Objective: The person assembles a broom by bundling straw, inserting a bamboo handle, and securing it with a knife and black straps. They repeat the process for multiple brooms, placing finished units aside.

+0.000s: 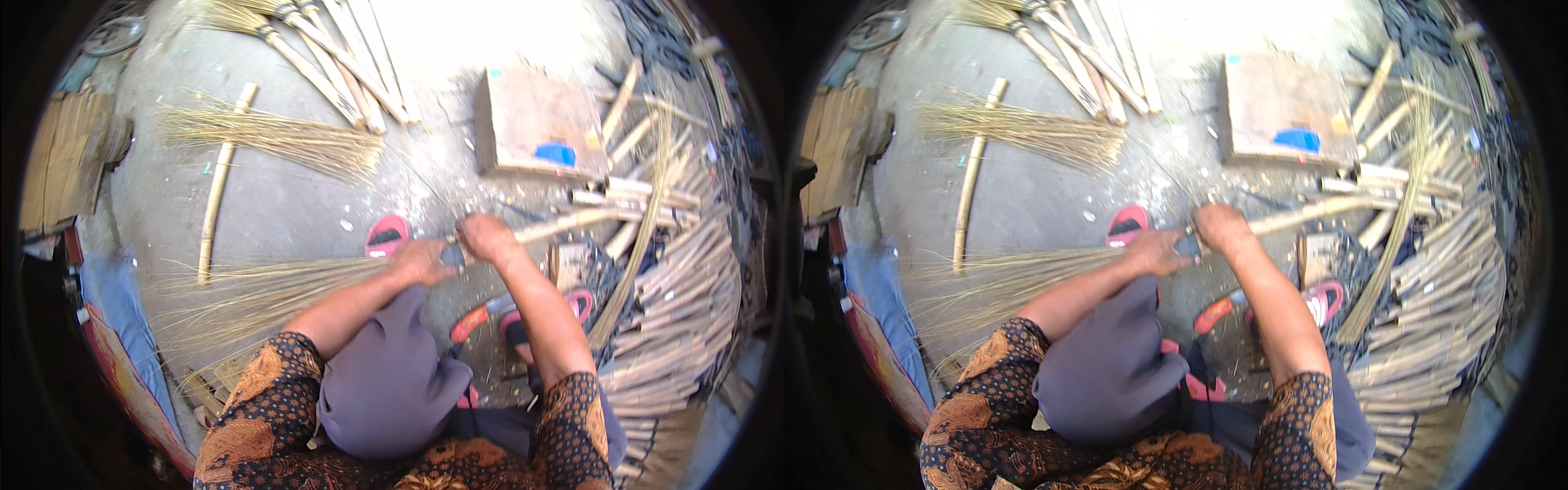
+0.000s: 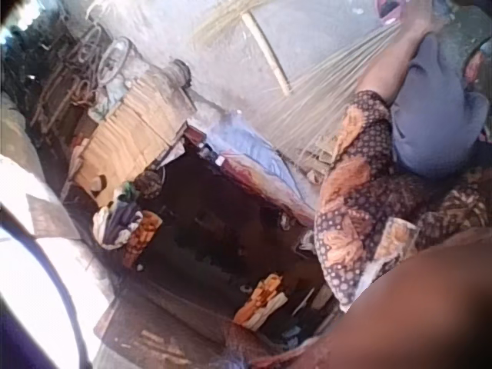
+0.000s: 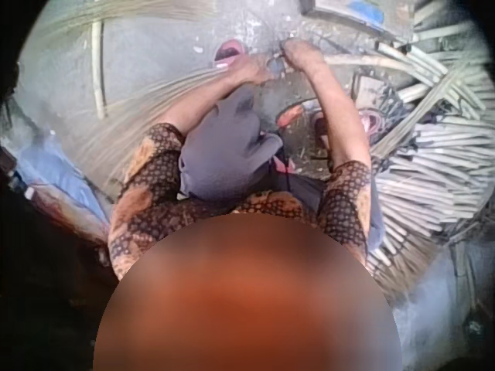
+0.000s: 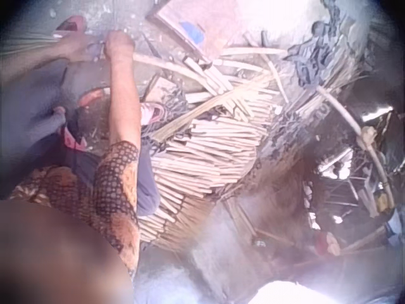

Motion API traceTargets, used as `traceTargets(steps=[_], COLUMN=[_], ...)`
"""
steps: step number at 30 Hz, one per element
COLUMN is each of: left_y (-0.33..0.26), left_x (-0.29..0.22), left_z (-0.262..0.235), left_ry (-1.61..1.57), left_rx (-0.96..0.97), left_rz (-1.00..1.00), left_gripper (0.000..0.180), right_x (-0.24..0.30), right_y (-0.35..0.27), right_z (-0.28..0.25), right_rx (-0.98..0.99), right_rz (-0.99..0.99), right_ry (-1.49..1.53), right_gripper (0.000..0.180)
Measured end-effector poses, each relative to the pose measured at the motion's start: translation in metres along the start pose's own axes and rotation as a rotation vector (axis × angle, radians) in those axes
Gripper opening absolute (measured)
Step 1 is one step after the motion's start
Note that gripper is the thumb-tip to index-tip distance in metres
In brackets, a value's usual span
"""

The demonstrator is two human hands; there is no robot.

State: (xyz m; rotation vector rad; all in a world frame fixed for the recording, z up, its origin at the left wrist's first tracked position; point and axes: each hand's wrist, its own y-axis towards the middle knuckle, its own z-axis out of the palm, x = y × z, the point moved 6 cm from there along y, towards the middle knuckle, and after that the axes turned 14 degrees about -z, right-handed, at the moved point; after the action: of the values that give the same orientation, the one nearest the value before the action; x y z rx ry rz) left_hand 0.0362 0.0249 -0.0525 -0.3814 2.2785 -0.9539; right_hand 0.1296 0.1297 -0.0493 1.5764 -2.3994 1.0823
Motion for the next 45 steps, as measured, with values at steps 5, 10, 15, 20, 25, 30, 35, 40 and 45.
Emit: traceTargets(steps=[5,10,15,20,25,30,35,40,45], left_y=[0.004,0.019,0.037,0.041,0.036,0.034,0.030,0.029,0.029], left_x=[0.009,0.016,0.031,0.039,0.029,0.030,0.027,0.025,0.024], left_z=[0.005,0.012,0.019,0.023,0.015,0.012,0.008,0.010,0.009], left_ry=[0.086,-0.057,-0.232,-0.346,-0.197,-0.303,-0.284,-0.304,-0.267], left_rx=[0.080,0.095,-0.009,0.059,0.057,0.152,0.118,0.154,0.137], left_rz=[-0.079,-0.003,0.093,0.041,0.062,-0.066,-0.091,-0.094,-0.064], left_gripper=[0.083,0.082,0.092,0.088,0.066,0.056,0.063,0.066,0.064], right_x=[0.025,0.031,0.036,0.051,0.072,0.084,0.082,0.088,0.091], right_y=[-0.007,-0.064,-0.088,-0.076,-0.083,-0.085,-0.089,-0.083,-0.078], right_z=[-0.005,0.025,0.064,0.111,0.100,0.084,0.086,0.085,0.080], right_rx=[-0.035,-0.257,-0.688,-0.797,-0.964,-1.124,-1.132,-1.096,-1.135], right_rz=[0.013,0.113,0.026,0.269,0.336,0.380,0.436,0.567,0.617], right_ry=[0.117,0.754,0.570,0.691,0.560,0.498,0.564,0.376,0.322], right_gripper=[0.030,0.028,0.017,0.016,0.018,0.018,0.014,0.017,0.017])
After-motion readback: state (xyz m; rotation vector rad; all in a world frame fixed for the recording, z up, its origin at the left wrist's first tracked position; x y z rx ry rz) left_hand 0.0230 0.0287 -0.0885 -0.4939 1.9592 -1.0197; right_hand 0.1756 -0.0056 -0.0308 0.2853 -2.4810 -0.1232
